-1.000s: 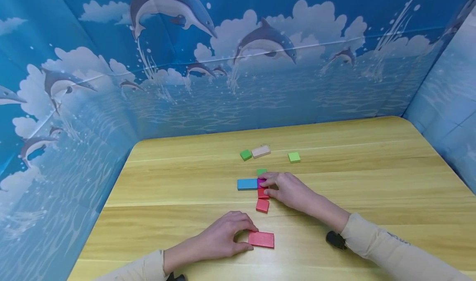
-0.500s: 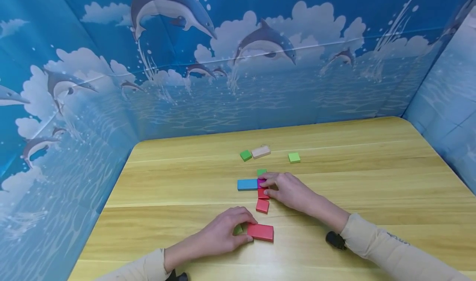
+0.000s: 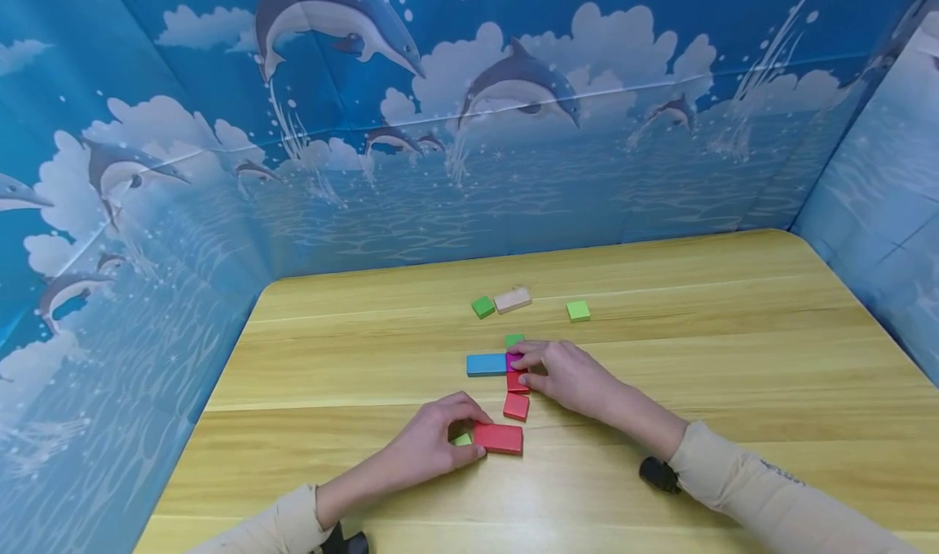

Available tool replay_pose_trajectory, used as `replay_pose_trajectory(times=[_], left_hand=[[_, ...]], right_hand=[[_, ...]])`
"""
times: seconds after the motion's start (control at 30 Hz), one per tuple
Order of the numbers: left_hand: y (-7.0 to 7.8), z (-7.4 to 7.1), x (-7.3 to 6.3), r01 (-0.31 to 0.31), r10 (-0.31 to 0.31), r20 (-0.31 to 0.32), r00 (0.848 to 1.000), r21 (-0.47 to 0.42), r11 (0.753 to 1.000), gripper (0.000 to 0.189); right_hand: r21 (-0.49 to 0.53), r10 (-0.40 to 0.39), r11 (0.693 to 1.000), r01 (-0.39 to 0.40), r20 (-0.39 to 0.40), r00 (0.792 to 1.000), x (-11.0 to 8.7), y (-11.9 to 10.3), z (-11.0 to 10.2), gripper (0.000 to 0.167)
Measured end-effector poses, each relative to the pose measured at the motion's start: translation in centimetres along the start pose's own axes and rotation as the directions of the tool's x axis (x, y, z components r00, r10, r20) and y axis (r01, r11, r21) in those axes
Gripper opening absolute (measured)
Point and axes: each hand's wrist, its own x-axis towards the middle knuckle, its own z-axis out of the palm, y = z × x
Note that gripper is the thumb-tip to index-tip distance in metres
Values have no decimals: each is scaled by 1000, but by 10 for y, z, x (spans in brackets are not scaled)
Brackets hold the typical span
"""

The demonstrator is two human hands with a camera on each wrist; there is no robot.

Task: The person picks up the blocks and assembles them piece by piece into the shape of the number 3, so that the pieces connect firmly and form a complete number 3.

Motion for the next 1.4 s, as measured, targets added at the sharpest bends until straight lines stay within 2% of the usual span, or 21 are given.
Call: replay_pose_trajectory(times=[0.17, 0.37, 0.6, 0.97, 1.4], left_hand=[[-1, -1, 1, 27, -27, 1, 1000, -26, 999, 28], [-2, -2, 0, 99, -100, 1, 995, -110, 989, 27], [-3, -2, 0, 162, -165, -4, 986, -143, 976, 28], [-4, -2, 1, 191, -199, -30, 980, -169, 967, 27], [1, -1, 3, 232, -239, -41, 970, -126, 964, 27]], right_hand=[[3, -6, 1000, 6, 3, 1000, 0, 0, 1, 32], [-1, 9, 1000, -9, 6, 1000, 0, 0, 2, 33], [-2, 20, 1000, -20, 13, 1000, 0, -1, 3, 36], [-6, 19, 1000, -19, 12, 1000, 2, -2, 1, 36], [-8, 13, 1000, -13, 3, 1000, 0, 0, 2, 33]])
